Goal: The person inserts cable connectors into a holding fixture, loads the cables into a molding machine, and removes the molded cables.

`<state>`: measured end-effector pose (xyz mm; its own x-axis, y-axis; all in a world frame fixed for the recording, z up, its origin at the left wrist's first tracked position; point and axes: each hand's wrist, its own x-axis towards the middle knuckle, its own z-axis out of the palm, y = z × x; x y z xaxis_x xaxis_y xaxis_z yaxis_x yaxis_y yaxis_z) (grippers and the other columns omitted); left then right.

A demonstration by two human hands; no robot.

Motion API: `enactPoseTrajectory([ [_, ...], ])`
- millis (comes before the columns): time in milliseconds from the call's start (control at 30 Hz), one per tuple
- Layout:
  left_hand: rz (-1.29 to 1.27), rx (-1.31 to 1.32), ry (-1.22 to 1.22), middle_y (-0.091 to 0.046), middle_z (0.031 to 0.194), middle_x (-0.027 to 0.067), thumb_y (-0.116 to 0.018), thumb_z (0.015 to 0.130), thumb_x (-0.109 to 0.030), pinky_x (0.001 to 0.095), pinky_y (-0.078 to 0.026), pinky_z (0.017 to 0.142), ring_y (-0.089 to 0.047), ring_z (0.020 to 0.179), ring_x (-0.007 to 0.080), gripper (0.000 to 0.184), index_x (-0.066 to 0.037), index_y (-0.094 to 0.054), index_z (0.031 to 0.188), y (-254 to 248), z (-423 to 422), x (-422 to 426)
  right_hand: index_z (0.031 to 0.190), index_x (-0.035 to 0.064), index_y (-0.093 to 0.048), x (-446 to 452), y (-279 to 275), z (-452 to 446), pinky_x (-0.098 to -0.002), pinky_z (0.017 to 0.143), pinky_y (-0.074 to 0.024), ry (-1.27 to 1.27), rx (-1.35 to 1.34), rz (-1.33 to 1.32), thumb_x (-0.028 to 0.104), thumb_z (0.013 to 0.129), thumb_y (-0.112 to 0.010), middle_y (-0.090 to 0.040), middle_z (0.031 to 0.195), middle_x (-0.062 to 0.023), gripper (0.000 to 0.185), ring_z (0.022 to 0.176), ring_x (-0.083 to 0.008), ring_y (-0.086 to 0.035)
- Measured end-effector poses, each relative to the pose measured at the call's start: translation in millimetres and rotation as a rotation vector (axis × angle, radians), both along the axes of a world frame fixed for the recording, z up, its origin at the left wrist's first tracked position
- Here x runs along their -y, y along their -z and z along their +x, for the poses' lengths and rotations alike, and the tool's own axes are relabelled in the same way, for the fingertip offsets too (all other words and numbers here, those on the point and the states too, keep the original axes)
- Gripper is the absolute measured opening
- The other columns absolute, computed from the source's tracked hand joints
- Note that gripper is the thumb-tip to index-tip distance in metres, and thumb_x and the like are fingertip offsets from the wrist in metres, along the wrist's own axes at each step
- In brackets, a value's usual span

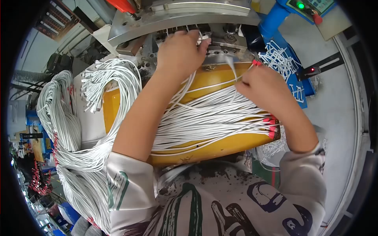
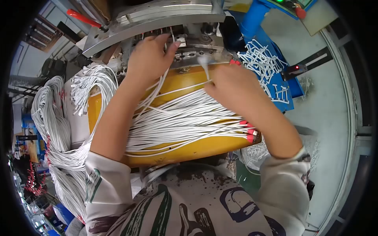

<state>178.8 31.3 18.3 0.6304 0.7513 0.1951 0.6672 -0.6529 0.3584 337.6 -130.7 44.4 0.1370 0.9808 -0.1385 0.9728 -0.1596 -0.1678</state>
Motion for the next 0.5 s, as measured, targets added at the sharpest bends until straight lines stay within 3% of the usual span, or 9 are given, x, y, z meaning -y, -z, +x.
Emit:
enactPoseTrajectory([
  [33,-0.002,0.003,-0.007,-0.067,0.121,0.0226,-0.049,0.097,-0.036,0.055,-0.049,0.099,-0.062,0.117,0.0425,0.042,-0.003,-0.07,0.113,3,0,-3,0.085,0.0021,-0.072,-4,-1,0,-0.0456,0.07,-0.0521,-0.007,0.003,-0.002,0.033,0.086,-0.069,-0.067,0.078,-0.0194,0.031,0.075,-0.0375,-0.066],
  [133,0.117,-0.214,-0.266,-0.056,0.14,0.022,-0.043,0.1,-0.045,0.0693,-0.027,0.112,-0.044,0.135,0.0506,0.051,-0.007,-0.065,0.125,24,5,-12,0.09,0.0027,-0.072,-20,1,-6,-0.0459,0.072,-0.052,-0.006,-0.06,0.306,0.039,0.09,-0.067,-0.067,0.081,-0.0178,0.036,0.079,-0.0367,-0.066],
  [200,0.141,-0.144,-0.274,-0.054,0.142,0.0222,-0.041,0.1,-0.046,0.0717,-0.021,0.112,-0.039,0.138,0.0524,0.052,-0.008,-0.065,0.127,38,2,-10,0.105,0.0053,-0.072,-63,28,6,-0.0456,0.081,-0.0527,-0.047,-0.131,0.453,0.046,0.093,-0.064,-0.07,0.094,-0.017,0.043,0.091,-0.0358,-0.066],
  [267,0.18,0.007,-0.3,-0.051,0.145,0.0228,-0.039,0.101,-0.049,0.0767,-0.009,0.112,-0.031,0.142,0.0561,0.056,-0.009,-0.064,0.131,47,-2,-12,0.122,0.0092,-0.069,-107,60,18,-0.0447,0.094,-0.0506,-0.05,0.108,0.642,0.048,0.094,-0.064,-0.07,0.114,-0.018,0.048,0.108,-0.0368,-0.063],
  [333,0.097,-0.019,-0.298,-0.05,0.147,0.0224,-0.038,0.101,-0.05,0.0766,-0.01,0.112,-0.03,0.143,0.0561,0.057,-0.009,-0.063,0.133,40,-2,-21,0.135,0.0135,-0.062,-150,77,20,-0.0431,0.106,-0.0446,0.048,0.22,0.716,0.051,0.093,-0.065,-0.062,0.134,-0.0175,0.057,0.125,-0.037,-0.056],
  [367,0.01,-0.045,-0.301,-0.049,0.148,0.0221,-0.038,0.101,-0.05,0.0765,-0.01,0.112,-0.029,0.143,0.0562,0.058,-0.01,-0.062,0.134,35,-1,-25,0.135,0.0135,-0.062,-174,85,28,-0.0431,0.106,-0.0446,0.045,0.219,0.714,0.051,0.093,-0.065,-0.062,0.134,-0.0175,0.057,0.125,-0.037,-0.056],
  [433,-0.078,-0.074,-0.306,-0.048,0.149,0.0217,-0.038,0.101,-0.051,0.0764,-0.011,0.112,-0.028,0.144,0.0563,0.059,-0.01,-0.061,0.136,29,-2,-25,0.141,0.0142,-0.056,-211,95,39,-0.0426,0.11,-0.0416,-0.197,-0.239,0.541,0.055,0.091,-0.064,-0.057,0.142,-0.0167,0.065,0.131,-0.0356,-0.052],
  [500,-0.008,-0.097,-0.318,-0.047,0.151,0.0212,-0.037,0.101,-0.053,0.0763,-0.011,0.112,-0.027,0.144,0.0565,0.061,-0.01,-0.061,0.137,27,-4,-19,0.141,0.0144,-0.056,-218,83,34,-0.0415,0.109,-0.0418,-0.174,-0.281,0.5,0.055,0.091,-0.064,-0.057,0.143,-0.0153,0.064,0.131,-0.0333,-0.052],
])
